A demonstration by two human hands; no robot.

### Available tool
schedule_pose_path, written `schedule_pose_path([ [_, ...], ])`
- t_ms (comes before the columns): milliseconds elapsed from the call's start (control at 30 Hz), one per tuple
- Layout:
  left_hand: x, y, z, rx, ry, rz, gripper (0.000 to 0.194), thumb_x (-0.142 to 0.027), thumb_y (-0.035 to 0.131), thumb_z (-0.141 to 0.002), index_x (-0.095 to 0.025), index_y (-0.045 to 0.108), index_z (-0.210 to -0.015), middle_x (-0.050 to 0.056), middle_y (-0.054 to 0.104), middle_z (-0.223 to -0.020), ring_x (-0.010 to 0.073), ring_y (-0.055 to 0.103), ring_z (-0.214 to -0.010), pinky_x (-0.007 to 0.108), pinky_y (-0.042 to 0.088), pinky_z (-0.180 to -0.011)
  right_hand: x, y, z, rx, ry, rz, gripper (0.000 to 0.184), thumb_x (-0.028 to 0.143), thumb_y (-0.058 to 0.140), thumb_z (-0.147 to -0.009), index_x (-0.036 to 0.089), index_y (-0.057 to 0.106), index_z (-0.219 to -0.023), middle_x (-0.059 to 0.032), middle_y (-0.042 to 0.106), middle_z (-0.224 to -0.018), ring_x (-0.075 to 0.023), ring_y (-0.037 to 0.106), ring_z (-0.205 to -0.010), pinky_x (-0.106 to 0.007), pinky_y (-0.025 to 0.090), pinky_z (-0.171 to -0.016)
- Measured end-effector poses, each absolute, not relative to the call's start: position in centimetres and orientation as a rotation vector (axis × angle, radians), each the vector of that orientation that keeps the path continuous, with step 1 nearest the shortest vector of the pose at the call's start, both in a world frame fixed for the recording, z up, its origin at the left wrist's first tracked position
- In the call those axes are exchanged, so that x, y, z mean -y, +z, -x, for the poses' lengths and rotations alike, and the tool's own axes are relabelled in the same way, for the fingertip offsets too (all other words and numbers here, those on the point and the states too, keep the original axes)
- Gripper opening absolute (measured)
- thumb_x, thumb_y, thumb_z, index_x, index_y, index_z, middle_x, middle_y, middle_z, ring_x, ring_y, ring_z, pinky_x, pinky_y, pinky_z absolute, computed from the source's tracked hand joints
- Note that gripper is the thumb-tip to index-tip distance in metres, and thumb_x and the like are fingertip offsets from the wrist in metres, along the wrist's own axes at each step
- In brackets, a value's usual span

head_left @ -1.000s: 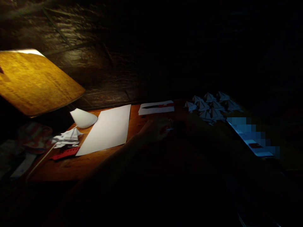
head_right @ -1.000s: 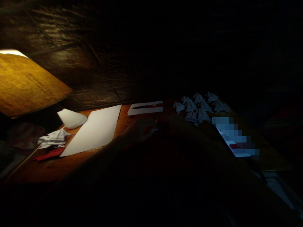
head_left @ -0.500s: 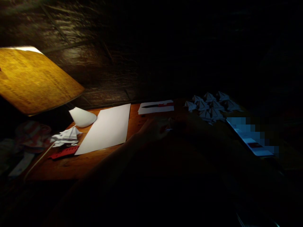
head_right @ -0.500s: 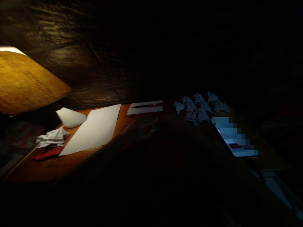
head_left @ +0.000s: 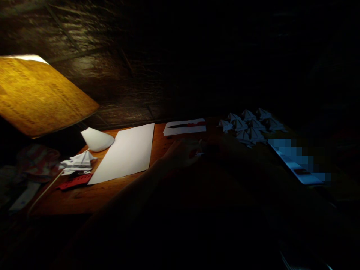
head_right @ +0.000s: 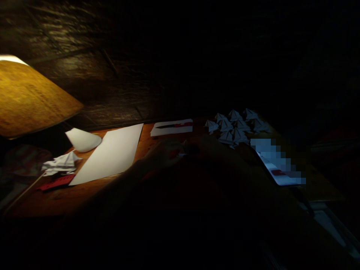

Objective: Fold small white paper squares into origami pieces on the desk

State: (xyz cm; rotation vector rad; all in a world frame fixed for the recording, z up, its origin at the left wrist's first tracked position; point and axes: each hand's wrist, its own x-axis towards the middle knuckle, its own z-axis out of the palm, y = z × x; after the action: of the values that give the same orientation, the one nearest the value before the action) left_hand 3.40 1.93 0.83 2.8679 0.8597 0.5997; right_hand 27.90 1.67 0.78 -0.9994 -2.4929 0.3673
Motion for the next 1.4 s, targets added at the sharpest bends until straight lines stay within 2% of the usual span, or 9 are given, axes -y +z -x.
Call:
schedule_pose_path([
  [100, -1.9, 0.9, -3.4, -0.875, 0.590, -2.894, 0.014, -0.028, 0.064, -0.087, -0.022, 0.070, -0.099, 0.004, 0.074, -0.098, 0.0220, 0.068, -0.091, 0.037, 0.052, -0.080, -1.7, 0.7, -27.9, 2.489, 0.384, 1.006, 0.025, 0.030, 0.074, -0.086, 0.029, 0.075, -0.111, -0.0040, 0.077, -0.109, -0.0226, 0.069, -0.089, -0.031, 0.043, -0.070],
  [367, -1.9, 0.8, -3.4, -0.892, 0.586, -2.856, 0.013, -0.028, 0.064, -0.088, -0.020, 0.069, -0.096, 0.006, 0.073, -0.096, 0.0217, 0.067, -0.089, 0.035, 0.052, -0.077, -1.7, 0.9, -27.8, 2.483, 0.455, 1.033, 0.018, 0.033, 0.073, -0.087, 0.025, 0.076, -0.102, -0.0038, 0.076, -0.101, -0.0203, 0.068, -0.083, -0.030, 0.043, -0.067],
  [500, -2.0, 0.7, -3.4, -0.913, 0.633, -2.794, 0.013, -0.027, 0.062, -0.089, -0.020, 0.067, -0.098, 0.006, 0.071, -0.096, 0.0202, 0.067, -0.088, 0.033, 0.052, -0.075, -1.8, 0.8, -27.9, 2.464, 0.451, 0.995, 0.018, 0.032, 0.072, -0.088, 0.024, 0.076, -0.104, -0.0056, 0.076, -0.105, -0.0218, 0.068, -0.089, -0.031, 0.045, -0.071],
  [767, -2.2, 0.3, -3.3, -0.843, 0.684, -2.741, 0.012, -0.023, 0.062, -0.090, -0.021, 0.065, -0.101, 0.005, 0.070, -0.099, 0.0189, 0.066, -0.088, 0.033, 0.053, -0.076, -2.1, 0.8, -27.9, 2.468, 0.431, 0.967, 0.015, 0.030, 0.071, -0.089, 0.023, 0.076, -0.101, -0.0068, 0.074, -0.101, -0.0218, 0.066, -0.087, -0.033, 0.046, -0.074],
  [867, -2.1, 0.4, -3.3, -0.869, 0.701, -2.742, 0.011, -0.024, 0.061, -0.091, -0.020, 0.065, -0.100, 0.005, 0.070, -0.097, 0.0194, 0.066, -0.087, 0.033, 0.053, -0.075, -2.2, 0.9, -27.9, 2.468, 0.432, 0.966, 0.017, 0.031, 0.071, -0.089, 0.022, 0.075, -0.103, -0.0072, 0.073, -0.100, -0.0214, 0.065, -0.087, -0.033, 0.046, -0.074],
  [1000, -2.1, 0.4, -3.4, -0.884, 0.720, -2.735, 0.011, -0.024, 0.061, -0.091, -0.020, 0.066, -0.100, 0.005, 0.070, -0.098, 0.0195, 0.066, -0.088, 0.034, 0.053, -0.077, -2.1, 0.9, -27.9, 2.420, 0.450, 0.936, 0.025, 0.037, 0.075, -0.087, 0.022, 0.073, -0.107, -0.0099, 0.072, -0.110, -0.0251, 0.065, -0.095, -0.037, 0.048, -0.078],
  [1167, -2.1, 0.6, -3.5, -0.870, 0.926, -2.649, 0.011, -0.021, 0.062, -0.093, -0.020, 0.066, -0.103, 0.004, 0.072, -0.100, 0.0179, 0.068, -0.091, 0.033, 0.055, -0.080, -2.1, 0.7, -27.9, 2.341, 0.456, 0.991, 0.034, 0.038, 0.077, -0.084, 0.021, 0.071, -0.112, -0.0095, 0.071, -0.110, -0.0251, 0.065, -0.095, -0.036, 0.049, -0.078],
  [1300, -1.7, 1.2, -3.8, -0.803, 1.186, -2.557, 0.005, -0.021, 0.064, -0.094, -0.020, 0.068, -0.098, 0.003, 0.072, -0.094, 0.0157, 0.068, -0.088, 0.031, 0.055, -0.079, -2.3, 0.4, -27.7, 2.315, 0.473, 0.989, 0.026, 0.030, 0.076, -0.084, 0.021, 0.073, -0.109, -0.0089, 0.072, -0.110, -0.0238, 0.066, -0.096, -0.033, 0.048, -0.078],
  [1400, -1.7, 1.4, -4.2, -0.787, 1.347, -2.366, 0.004, -0.023, 0.068, -0.092, -0.019, 0.068, -0.093, 0.002, 0.072, -0.089, 0.0148, 0.069, -0.083, 0.029, 0.055, -0.076, -2.4, 0.3, -27.7, 2.258, 0.498, 0.995, 0.019, 0.033, 0.072, -0.088, 0.019, 0.076, -0.101, -0.0085, 0.073, -0.098, -0.0206, 0.066, -0.083, -0.030, 0.046, -0.069],
])
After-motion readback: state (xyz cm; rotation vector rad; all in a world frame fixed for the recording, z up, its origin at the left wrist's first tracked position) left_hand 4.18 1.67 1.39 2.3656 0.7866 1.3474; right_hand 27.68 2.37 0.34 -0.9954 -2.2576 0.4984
